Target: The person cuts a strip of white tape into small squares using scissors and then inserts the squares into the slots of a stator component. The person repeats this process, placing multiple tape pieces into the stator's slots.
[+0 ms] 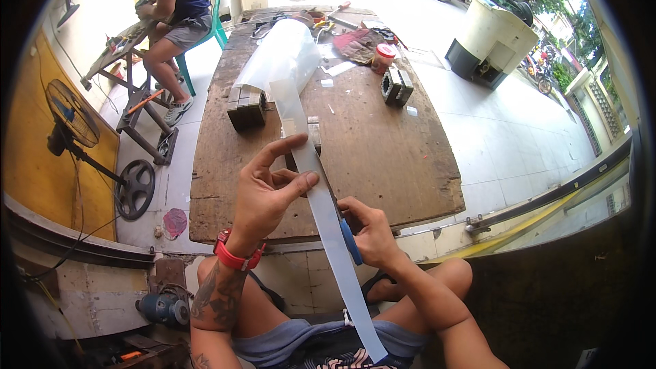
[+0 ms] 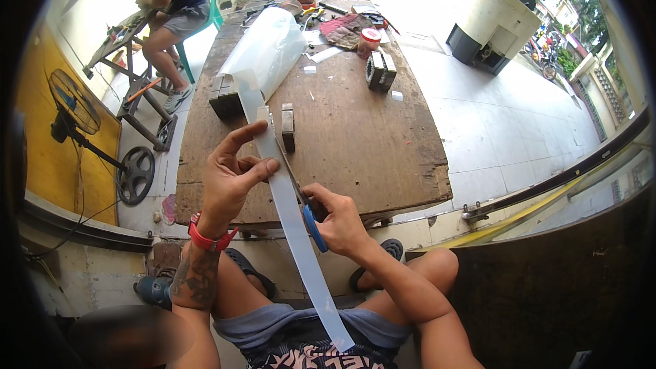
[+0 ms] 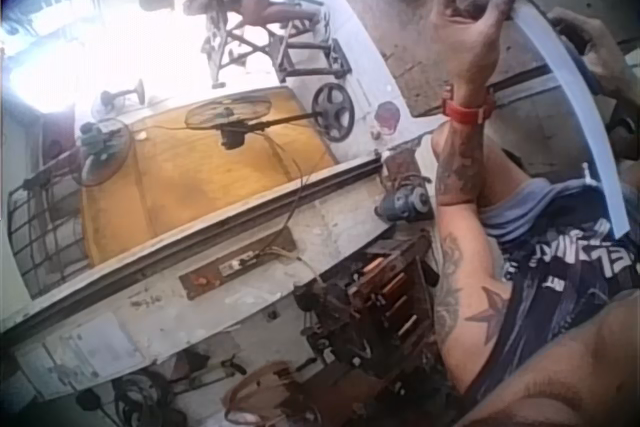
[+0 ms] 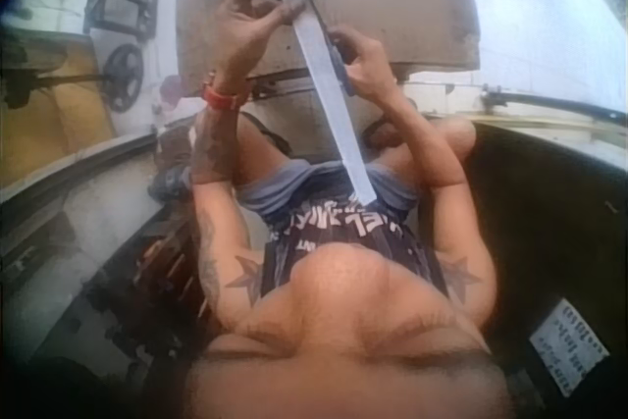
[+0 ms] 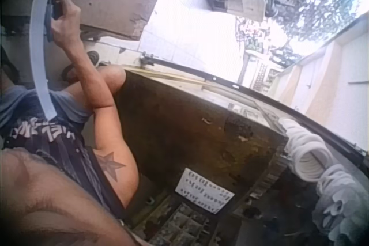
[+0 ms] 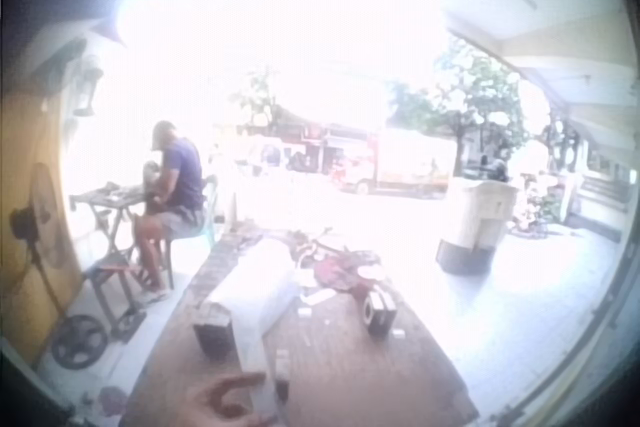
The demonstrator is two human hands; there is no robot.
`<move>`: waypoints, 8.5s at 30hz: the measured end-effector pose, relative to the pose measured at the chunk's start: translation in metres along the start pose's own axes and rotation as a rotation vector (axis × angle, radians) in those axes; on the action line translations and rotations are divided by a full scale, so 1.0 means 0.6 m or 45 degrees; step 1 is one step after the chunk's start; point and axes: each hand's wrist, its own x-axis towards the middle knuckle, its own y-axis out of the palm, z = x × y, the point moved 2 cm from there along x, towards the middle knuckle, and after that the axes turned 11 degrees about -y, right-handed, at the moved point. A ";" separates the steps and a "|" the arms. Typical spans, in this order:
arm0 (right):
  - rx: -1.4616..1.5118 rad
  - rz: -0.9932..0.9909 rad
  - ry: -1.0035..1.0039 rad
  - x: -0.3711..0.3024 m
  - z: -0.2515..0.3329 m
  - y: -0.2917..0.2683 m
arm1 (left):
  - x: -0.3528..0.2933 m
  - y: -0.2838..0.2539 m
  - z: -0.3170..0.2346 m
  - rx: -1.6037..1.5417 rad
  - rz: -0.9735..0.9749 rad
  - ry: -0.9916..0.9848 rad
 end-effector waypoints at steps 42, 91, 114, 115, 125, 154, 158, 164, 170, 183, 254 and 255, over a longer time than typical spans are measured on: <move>-0.052 0.015 0.037 0.006 -0.008 0.005 | 0.036 -0.025 -0.010 0.049 0.006 0.094; -1.261 -0.386 0.048 0.047 -0.051 -0.184 | 0.014 -0.014 0.021 -0.006 -0.114 -0.056; 0.373 0.024 0.516 0.103 -0.083 -0.004 | 0.005 -0.060 0.044 0.202 -0.334 0.086; 0.364 -0.012 0.529 0.102 -0.084 -0.006 | 0.002 -0.060 0.045 0.226 -0.313 0.064; 0.041 -0.121 0.198 0.101 -0.031 -0.019 | -0.027 -0.030 0.012 0.864 -0.373 0.519; -0.970 0.342 -0.732 0.013 -0.028 0.043 | -0.123 -0.067 0.099 1.745 0.018 0.595; -0.977 0.416 -0.742 0.008 -0.042 0.060 | -0.130 -0.071 0.095 1.596 0.027 0.566; -0.965 0.422 -0.744 0.008 -0.039 0.065 | -0.133 -0.074 0.084 1.671 0.136 0.550; -1.135 0.421 -0.801 0.027 -0.047 0.071 | -0.109 -0.079 0.084 1.782 0.073 0.528; -1.099 0.506 -1.098 0.035 -0.064 0.045 | -0.119 -0.116 0.092 1.867 0.069 0.697; -1.262 0.565 -1.102 0.035 -0.048 0.017 | -0.143 -0.079 0.164 2.017 0.017 0.608; -1.265 0.564 -1.112 0.032 -0.048 0.011 | -0.145 -0.084 0.163 2.014 0.026 0.650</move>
